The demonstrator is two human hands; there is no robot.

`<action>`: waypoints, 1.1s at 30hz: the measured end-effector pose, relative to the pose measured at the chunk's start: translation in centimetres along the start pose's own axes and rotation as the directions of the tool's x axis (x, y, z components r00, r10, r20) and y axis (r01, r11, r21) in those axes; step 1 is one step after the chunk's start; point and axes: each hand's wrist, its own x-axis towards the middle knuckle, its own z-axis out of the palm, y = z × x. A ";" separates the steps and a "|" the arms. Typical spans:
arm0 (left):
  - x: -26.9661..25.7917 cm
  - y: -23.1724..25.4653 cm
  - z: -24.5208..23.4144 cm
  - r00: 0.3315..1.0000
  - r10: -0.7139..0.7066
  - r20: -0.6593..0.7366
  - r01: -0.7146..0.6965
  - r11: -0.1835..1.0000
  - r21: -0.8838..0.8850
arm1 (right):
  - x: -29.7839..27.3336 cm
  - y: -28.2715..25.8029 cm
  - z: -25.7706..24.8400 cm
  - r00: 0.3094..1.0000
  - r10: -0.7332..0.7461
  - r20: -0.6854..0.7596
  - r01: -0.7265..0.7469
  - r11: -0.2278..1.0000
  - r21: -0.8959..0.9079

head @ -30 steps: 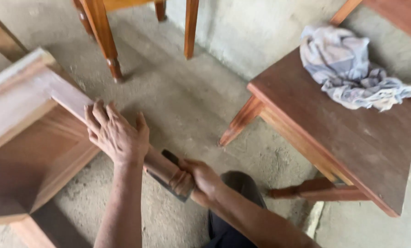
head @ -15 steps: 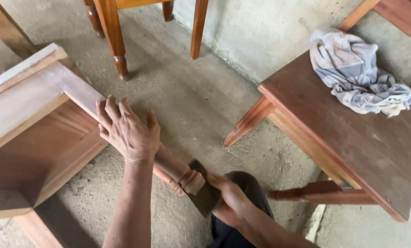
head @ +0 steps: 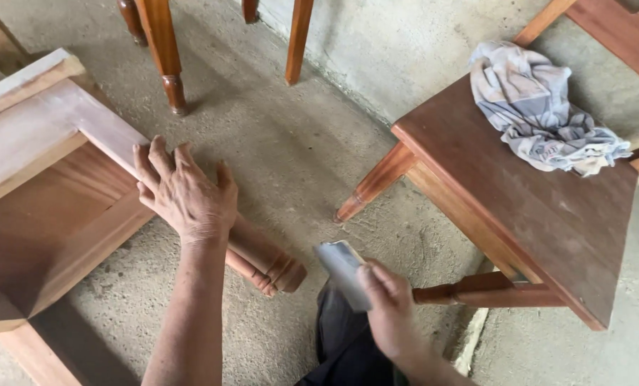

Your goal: Sanding the legs and frame of a wooden chair using sandpaper.

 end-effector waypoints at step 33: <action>-0.4 0.2 -0.2 0.999 -0.009 -0.041 0.007 0.999 -0.040 | 1.4 0.3 7.6 0.263 -0.862 0.434 0.924 0.096 -0.370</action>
